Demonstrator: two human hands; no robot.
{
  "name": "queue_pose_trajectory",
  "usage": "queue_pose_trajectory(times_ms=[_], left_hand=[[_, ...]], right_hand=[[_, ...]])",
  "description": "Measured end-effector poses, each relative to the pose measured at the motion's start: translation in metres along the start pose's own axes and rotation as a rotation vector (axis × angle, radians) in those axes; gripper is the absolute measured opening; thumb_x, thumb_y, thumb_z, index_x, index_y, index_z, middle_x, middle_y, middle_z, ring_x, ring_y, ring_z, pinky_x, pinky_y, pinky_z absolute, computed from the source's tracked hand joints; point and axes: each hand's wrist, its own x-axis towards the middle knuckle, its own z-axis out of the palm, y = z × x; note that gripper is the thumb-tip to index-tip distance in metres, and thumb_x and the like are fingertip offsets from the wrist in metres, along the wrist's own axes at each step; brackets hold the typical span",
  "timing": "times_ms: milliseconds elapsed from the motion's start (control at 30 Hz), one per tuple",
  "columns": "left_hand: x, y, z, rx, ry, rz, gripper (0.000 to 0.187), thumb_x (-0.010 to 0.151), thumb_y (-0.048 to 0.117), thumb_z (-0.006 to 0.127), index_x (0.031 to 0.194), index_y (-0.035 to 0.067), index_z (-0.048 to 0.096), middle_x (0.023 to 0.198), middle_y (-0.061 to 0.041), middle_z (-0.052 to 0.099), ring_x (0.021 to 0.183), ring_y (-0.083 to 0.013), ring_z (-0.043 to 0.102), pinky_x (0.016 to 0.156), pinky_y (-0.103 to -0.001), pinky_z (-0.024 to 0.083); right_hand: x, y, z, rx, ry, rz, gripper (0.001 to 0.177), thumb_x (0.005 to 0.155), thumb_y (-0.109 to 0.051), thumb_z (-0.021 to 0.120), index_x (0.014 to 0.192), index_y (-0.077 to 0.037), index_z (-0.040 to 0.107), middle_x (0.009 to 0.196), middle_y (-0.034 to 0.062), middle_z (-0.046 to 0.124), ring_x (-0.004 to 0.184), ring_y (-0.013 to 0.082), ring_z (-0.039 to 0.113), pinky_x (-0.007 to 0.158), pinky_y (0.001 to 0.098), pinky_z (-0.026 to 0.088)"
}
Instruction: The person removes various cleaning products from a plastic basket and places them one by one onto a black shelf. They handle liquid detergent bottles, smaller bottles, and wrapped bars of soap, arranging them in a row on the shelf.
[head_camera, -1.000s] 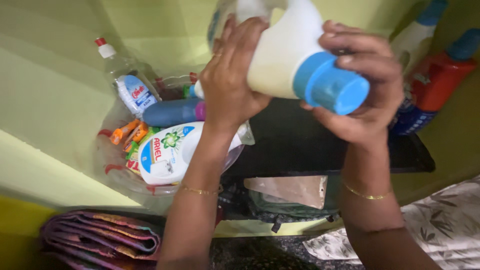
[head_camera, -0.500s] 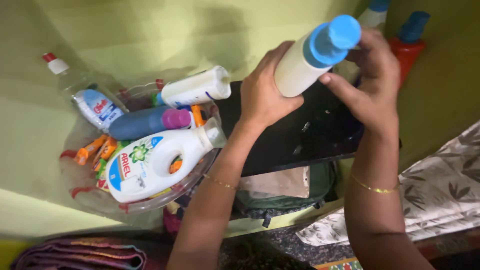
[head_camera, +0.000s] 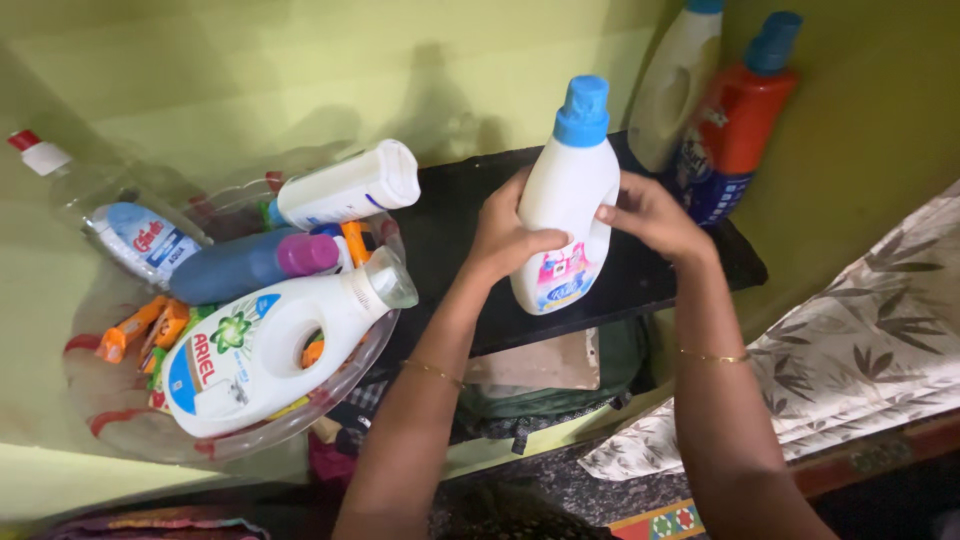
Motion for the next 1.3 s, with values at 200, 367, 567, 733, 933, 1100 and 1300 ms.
queue_pose_trajectory(times_ms=[200, 367, 567, 733, 933, 1100, 1300], left_hand=[[0.002, -0.027, 0.01, -0.182, -0.132, -0.026, 0.081, 0.061, 0.01, 0.079, 0.139, 0.002, 0.059, 0.121, -0.011, 0.072, 0.111, -0.0208, 0.07, 0.101, -0.035, 0.054], [0.013, -0.046, 0.015, -0.174, -0.217, -0.022, 0.081, 0.061, 0.006, 0.08, 0.139, -0.001, 0.059, 0.123, -0.012, 0.071, 0.114, -0.0217, 0.069, 0.103, -0.036, 0.053], [0.02, -0.071, 0.021, -0.207, -0.155, 0.032, 0.079, 0.077, 0.002, 0.081, 0.149, 0.002, 0.048, 0.138, -0.014, 0.064, 0.125, -0.0229, 0.064, 0.107, -0.037, 0.052], [0.007, -0.11, 0.028, -0.081, -0.096, -0.01, 0.073, 0.086, 0.006, 0.076, 0.151, 0.003, 0.042, 0.148, -0.015, 0.056, 0.132, -0.0245, 0.059, 0.106, -0.038, 0.051], [-0.012, -0.147, 0.036, 0.117, -0.074, -0.005, 0.059, 0.09, 0.01, 0.073, 0.145, 0.006, 0.053, 0.145, -0.018, 0.061, 0.13, -0.0299, 0.064, 0.107, -0.041, 0.054], [-0.02, -0.151, 0.045, 0.359, -0.116, -0.051, 0.055, 0.089, 0.019, 0.071, 0.142, 0.012, 0.056, 0.139, -0.017, 0.064, 0.126, -0.0341, 0.065, 0.106, -0.047, 0.054], [-0.018, -0.157, 0.059, 0.538, -0.158, 0.021, 0.065, 0.089, 0.028, 0.069, 0.148, 0.012, 0.047, 0.146, -0.017, 0.059, 0.129, -0.0362, 0.059, 0.116, -0.064, 0.03]], right_hand=[[-0.01, 0.051, -0.004, 0.28, 0.065, -0.048, 0.045, 0.092, -0.033, 0.078, 0.118, 0.001, 0.068, 0.106, 0.0057, 0.076, 0.099, 0.0138, 0.069, 0.095, 0.031, 0.054], [-0.015, 0.081, 0.008, 0.386, 0.282, -0.173, 0.037, 0.086, -0.025, 0.086, 0.106, 0.001, 0.07, 0.089, 0.0045, 0.073, 0.074, 0.0111, 0.065, 0.069, 0.0259, 0.052], [-0.014, 0.083, 0.014, 0.254, 0.637, -0.235, 0.023, 0.083, -0.009, 0.08, 0.101, 0.001, 0.07, 0.085, 0.0047, 0.073, 0.066, 0.0099, 0.063, 0.062, 0.024, 0.05], [-0.004, 0.068, 0.02, 0.082, 0.858, -0.226, 0.015, 0.088, -0.002, 0.08, 0.099, 0.002, 0.071, 0.086, 0.0024, 0.071, 0.071, 0.008, 0.061, 0.068, 0.0238, 0.05], [0.005, 0.06, 0.035, -0.17, 1.065, -0.285, 0.021, 0.087, -0.006, 0.087, 0.094, 0.001, 0.069, 0.089, 0.0028, 0.073, 0.079, 0.0077, 0.061, 0.076, 0.0249, 0.052], [0.014, 0.059, 0.047, -0.213, 1.17, -0.319, 0.023, 0.086, -0.008, 0.088, 0.095, 0.002, 0.069, 0.091, 0.0046, 0.076, 0.082, 0.0082, 0.066, 0.079, 0.0258, 0.054], [0.02, 0.062, 0.043, -0.386, 1.182, -0.286, 0.028, 0.087, -0.011, 0.089, 0.095, 0.002, 0.066, 0.086, 0.0077, 0.074, 0.078, 0.0088, 0.064, 0.076, 0.0269, 0.055]])
